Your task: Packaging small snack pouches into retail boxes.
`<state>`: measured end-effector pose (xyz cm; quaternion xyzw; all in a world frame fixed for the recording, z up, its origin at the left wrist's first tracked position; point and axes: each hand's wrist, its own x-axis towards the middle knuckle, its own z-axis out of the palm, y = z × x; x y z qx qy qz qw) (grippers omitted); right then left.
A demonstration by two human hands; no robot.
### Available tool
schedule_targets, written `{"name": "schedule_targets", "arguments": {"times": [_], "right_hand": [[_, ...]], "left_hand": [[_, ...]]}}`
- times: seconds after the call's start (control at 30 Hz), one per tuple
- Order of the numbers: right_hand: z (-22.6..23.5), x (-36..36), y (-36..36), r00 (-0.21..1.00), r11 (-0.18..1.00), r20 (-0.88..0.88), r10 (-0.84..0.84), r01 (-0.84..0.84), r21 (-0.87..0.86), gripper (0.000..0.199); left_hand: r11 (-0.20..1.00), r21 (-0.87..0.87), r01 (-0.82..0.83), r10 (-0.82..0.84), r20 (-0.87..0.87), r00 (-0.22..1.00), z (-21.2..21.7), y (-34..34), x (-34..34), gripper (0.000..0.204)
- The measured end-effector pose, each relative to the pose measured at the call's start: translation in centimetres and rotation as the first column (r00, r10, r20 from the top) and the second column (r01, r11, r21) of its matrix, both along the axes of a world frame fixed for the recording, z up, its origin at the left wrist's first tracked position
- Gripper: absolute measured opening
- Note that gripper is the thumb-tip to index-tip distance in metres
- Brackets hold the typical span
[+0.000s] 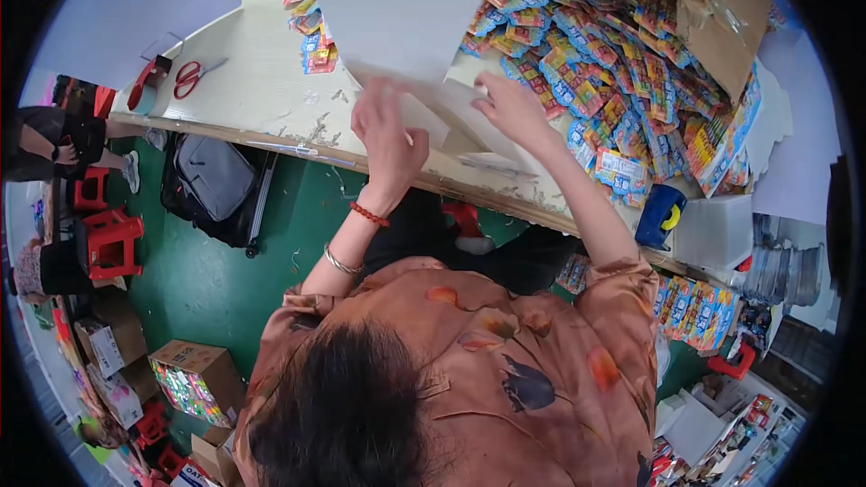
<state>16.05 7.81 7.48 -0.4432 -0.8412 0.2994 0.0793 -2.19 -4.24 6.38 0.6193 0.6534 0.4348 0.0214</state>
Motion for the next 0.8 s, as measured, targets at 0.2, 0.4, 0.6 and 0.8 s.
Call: {"name": "schedule_targets", "arguments": {"times": [0.2, 0.4, 0.6, 0.8], "right_hand": [[-1.4, -2.3, -0.8, 0.942, 0.65, 0.334, 0.022, -0.267, 0.711, 0.03], [-0.6, -2.3, 0.9, 0.92, 0.749, 0.343, 0.19, -0.362, 0.555, 0.046], [0.4, 0.9, 6.3, 0.877, 0.941, 0.471, -0.09, -0.08, 0.329, 0.038], [-0.1, -0.9, 0.3, 0.593, 0.484, 0.648, -0.479, -0.437, 0.758, 0.024]], "left_hand": [[0.778, -0.345, 0.525, -0.621, -0.298, 0.725, 0.6, 1.6, -3.1, 0.027], [0.592, -0.516, 0.619, -0.805, -0.342, 0.484, 1.3, 2.2, -3.1, 0.016], [0.557, -0.616, 0.558, -0.822, -0.315, 0.474, 5.0, 2.0, -5.7, 0.019], [0.614, -0.728, 0.306, -0.652, -0.249, 0.716, 4.8, 4.5, -5.2, 0.075]]}}
